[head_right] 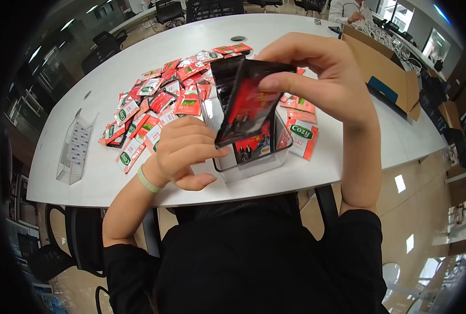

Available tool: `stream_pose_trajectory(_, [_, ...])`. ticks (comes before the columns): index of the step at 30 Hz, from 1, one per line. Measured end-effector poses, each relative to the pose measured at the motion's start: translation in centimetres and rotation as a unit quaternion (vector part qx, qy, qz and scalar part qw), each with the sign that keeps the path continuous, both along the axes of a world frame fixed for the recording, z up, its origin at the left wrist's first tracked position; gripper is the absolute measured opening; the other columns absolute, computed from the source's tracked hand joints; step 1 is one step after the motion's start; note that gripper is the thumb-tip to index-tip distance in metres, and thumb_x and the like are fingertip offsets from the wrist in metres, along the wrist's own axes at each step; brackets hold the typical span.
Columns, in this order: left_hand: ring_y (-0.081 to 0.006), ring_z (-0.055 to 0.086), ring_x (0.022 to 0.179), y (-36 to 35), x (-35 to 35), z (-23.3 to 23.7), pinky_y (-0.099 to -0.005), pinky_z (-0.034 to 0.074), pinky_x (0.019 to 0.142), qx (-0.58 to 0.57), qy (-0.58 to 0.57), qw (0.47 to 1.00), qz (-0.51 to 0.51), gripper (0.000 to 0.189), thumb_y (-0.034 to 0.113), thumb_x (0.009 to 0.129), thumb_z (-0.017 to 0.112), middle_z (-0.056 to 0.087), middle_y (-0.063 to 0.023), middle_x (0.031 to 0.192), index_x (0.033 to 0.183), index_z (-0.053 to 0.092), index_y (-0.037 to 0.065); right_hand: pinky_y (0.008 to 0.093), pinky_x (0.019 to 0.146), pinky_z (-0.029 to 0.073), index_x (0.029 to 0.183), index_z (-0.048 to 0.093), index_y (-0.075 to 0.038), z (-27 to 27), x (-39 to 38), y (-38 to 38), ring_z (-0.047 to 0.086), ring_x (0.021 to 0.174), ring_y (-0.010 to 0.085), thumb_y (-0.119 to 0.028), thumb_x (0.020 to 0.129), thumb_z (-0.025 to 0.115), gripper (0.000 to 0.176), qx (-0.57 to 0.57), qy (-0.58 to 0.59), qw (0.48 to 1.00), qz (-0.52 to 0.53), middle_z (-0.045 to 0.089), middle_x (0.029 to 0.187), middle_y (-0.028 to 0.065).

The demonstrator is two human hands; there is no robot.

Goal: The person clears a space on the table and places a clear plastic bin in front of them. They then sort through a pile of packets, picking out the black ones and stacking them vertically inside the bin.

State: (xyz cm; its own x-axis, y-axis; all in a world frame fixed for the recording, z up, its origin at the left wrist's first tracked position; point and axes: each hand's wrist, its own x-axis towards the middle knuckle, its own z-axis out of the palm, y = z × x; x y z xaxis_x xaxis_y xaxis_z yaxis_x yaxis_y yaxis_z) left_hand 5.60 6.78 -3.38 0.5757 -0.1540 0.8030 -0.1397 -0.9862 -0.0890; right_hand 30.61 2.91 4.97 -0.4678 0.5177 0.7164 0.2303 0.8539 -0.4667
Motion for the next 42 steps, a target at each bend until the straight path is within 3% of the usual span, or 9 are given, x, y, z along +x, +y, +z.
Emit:
stream_pose_trajectory(3, [-0.0214, 0.060, 0.062, 0.3, -0.6, 0.2, -0.0308, 0.044, 0.054, 0.001, 0.054, 0.999, -0.002, 0.031, 0.035, 0.079, 0.059, 0.060, -0.0047, 0.067, 0.073, 0.061, 0.005, 0.0232, 0.066, 0.048, 0.092, 0.064, 0.002, -0.3, -0.7, 0.3, 0.062, 0.072, 0.0105, -0.004, 0.073, 0.071, 0.021, -0.031, -0.056, 0.998, -0.004, 0.065, 0.078, 0.0072])
stream_pose_trajectory(5, [-0.0206, 0.059, 0.064, 0.1, -0.2, -0.1, -0.0304, 0.043, 0.054, -0.017, 0.039, 0.999, 0.004, 0.033, 0.038, 0.078, 0.061, 0.060, -0.0036, 0.070, 0.074, 0.062, 0.006, 0.0238, 0.064, 0.047, 0.091, 0.064, 0.002, -0.4, -0.7, 0.6, 0.061, 0.072, 0.0109, -0.005, 0.073, 0.071, 0.021, -0.057, -0.208, 0.976, 0.002, 0.066, 0.077, 0.0071])
stream_pose_trajectory(6, [-0.0210, 0.058, 0.066, -0.2, -0.1, -0.2, -0.0306, 0.043, 0.055, -0.025, 0.077, 0.996, 0.025, 0.032, 0.039, 0.077, 0.063, 0.059, -0.0031, 0.071, 0.075, 0.062, 0.007, 0.0264, 0.063, 0.046, 0.088, 0.063, 0.002, -0.9, -0.9, 0.5, 0.061, 0.069, 0.0155, -0.008, 0.072, 0.071, 0.021, -0.111, -0.214, 0.970, -0.019, 0.065, 0.075, 0.0088])
stream_pose_trajectory(9, [-0.0215, 0.055, 0.066, -0.1, 0.5, -0.8, -0.0311, 0.042, 0.059, -0.025, 0.119, 0.992, 0.040, 0.030, 0.039, 0.074, 0.068, 0.057, -0.0020, 0.074, 0.074, 0.061, 0.009, 0.0303, 0.062, 0.046, 0.085, 0.062, 0.002, -1.1, -2.0, 0.4, 0.059, 0.066, 0.0214, -0.011, 0.071, 0.072, 0.021, -0.073, -0.323, 0.941, -0.068, 0.062, 0.072, 0.0105])
stream_pose_trajectory(10, [-0.0209, 0.054, 0.064, -0.3, 0.6, -1.1, -0.0314, 0.041, 0.059, -0.038, 0.147, 0.987, 0.045, 0.030, 0.038, 0.073, 0.068, 0.055, -0.0017, 0.071, 0.073, 0.061, 0.010, 0.0296, 0.054, 0.045, 0.081, 0.063, -0.002, -1.9, -2.0, 0.7, 0.058, 0.062, 0.0230, -0.015, 0.067, 0.073, 0.022, -0.035, -0.302, 0.951, -0.063, 0.058, 0.068, 0.0088])
stream_pose_trajectory(20, [-0.0199, 0.052, 0.060, -0.8, 1.0, -1.0, -0.0308, 0.040, 0.059, -0.061, 0.182, 0.978, 0.079, 0.036, 0.043, 0.073, 0.068, 0.053, -0.0016, 0.063, 0.067, 0.059, 0.009, 0.0341, 0.067, 0.043, 0.091, 0.055, -0.003, -2.4, -1.9, 0.5, 0.053, 0.077, 0.0262, -0.015, 0.059, 0.076, 0.041, -0.056, -0.334, 0.932, -0.127, 0.054, 0.086, 0.0085])
stream_pose_trajectory(31, [-0.0196, 0.054, 0.064, -0.8, 1.2, -1.1, -0.0303, 0.041, 0.062, -0.059, 0.175, 0.980, 0.068, 0.035, 0.041, 0.074, 0.068, 0.054, -0.0014, 0.067, 0.068, 0.057, 0.009, 0.0288, 0.063, 0.042, 0.097, 0.056, -0.004, -1.7, -1.0, 1.1, 0.052, 0.073, 0.0185, -0.019, 0.059, 0.079, 0.046, -0.041, -0.310, 0.945, -0.095, 0.052, 0.085, 0.0048])
stream_pose_trajectory(37, [-0.0182, 0.053, 0.059, -0.2, 0.3, -0.7, -0.0287, 0.040, 0.057, -0.018, 0.189, 0.979, 0.067, 0.035, 0.039, 0.075, 0.067, 0.050, -0.0007, 0.061, 0.062, 0.054, 0.010, 0.0249, 0.061, 0.044, 0.102, 0.058, -0.004, -2.1, 0.4, 3.9, 0.055, 0.079, 0.0128, -0.032, 0.078, 0.070, 0.039, -0.029, -0.244, 0.950, -0.192, 0.057, 0.089, 0.0032])
stream_pose_trajectory(42, [-0.0188, 0.054, 0.055, 0.3, -0.9, -0.5, -0.0287, 0.040, 0.048, -0.015, 0.146, 0.989, 0.031, 0.034, 0.036, 0.075, 0.068, 0.053, -0.0010, 0.060, 0.058, 0.053, 0.010, 0.0294, 0.075, 0.047, 0.120, 0.050, -0.005, -5.9, -0.2, 7.3, 0.056, 0.096, 0.0202, -0.044, 0.090, 0.051, 0.049, 0.000, -0.139, 0.965, -0.224, 0.055, 0.108, 0.0121])
